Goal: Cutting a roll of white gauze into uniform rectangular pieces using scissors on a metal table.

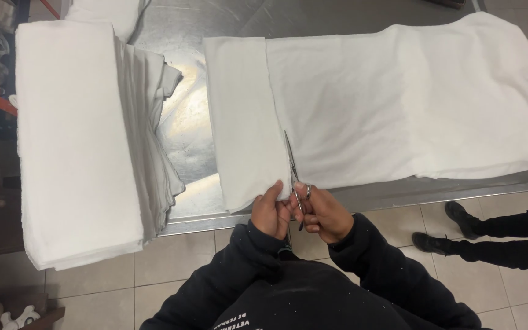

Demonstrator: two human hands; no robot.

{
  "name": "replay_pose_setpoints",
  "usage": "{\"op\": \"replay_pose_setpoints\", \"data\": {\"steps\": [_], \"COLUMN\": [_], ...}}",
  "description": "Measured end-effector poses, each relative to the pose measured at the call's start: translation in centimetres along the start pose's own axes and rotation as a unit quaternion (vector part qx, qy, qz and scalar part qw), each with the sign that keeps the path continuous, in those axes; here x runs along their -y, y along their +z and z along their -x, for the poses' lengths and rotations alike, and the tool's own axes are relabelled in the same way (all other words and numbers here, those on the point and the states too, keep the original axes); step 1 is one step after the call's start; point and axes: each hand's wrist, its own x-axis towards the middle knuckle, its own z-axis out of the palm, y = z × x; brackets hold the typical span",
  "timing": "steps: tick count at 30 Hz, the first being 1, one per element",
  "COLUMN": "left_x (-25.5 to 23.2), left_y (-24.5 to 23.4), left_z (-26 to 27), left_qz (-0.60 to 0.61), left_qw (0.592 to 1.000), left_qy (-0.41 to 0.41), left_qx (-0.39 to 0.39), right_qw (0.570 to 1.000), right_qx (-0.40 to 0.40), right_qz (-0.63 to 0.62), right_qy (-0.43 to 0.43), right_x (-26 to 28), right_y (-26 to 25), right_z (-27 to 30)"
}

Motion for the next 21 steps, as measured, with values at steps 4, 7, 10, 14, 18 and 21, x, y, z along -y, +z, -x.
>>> {"op": "replay_pose_setpoints", "data": {"steps": [4,7,10,14,18,21], "left_x": [0.8,0.7,0.5,0.3,1.1,0.7], "left_y": [-0.9,-0.6,-0.4,0.1,-1.1,-0.3], "left_z": [-0.6,-0.5,-0.3,-0.1,-0.7,-0.4], "left_qz": [0.000,0.020,-0.007,0.009,0.014,0.025], "left_qw": [1.000,1.000,1.000,1.000,0.999,0.999], "left_qy": [0.018,0.018,0.022,0.021,0.029,0.023], "left_qx": [0.002,-0.007,0.022,-0.007,0.022,-0.005], "right_qw": [1.000,1.000,1.000,1.000,1.000,1.000], "right_qx": [-0.012,-0.008,-0.014,-0.007,-0.023,-0.016], "right_qz": [0.017,0.020,0.001,-0.004,0.016,0.025], "right_qy": [-0.005,-0.004,0.004,-0.001,-0.002,-0.006], "right_x": [-0.5,0.0,0.8,1.3,1.0,1.3], "right_y": [-0.1,0.0,0.0,0.0,-0.1,-0.2], "right_z": [-0.2,-0.4,-0.8,-1.3,-1.5,-1.6]}}
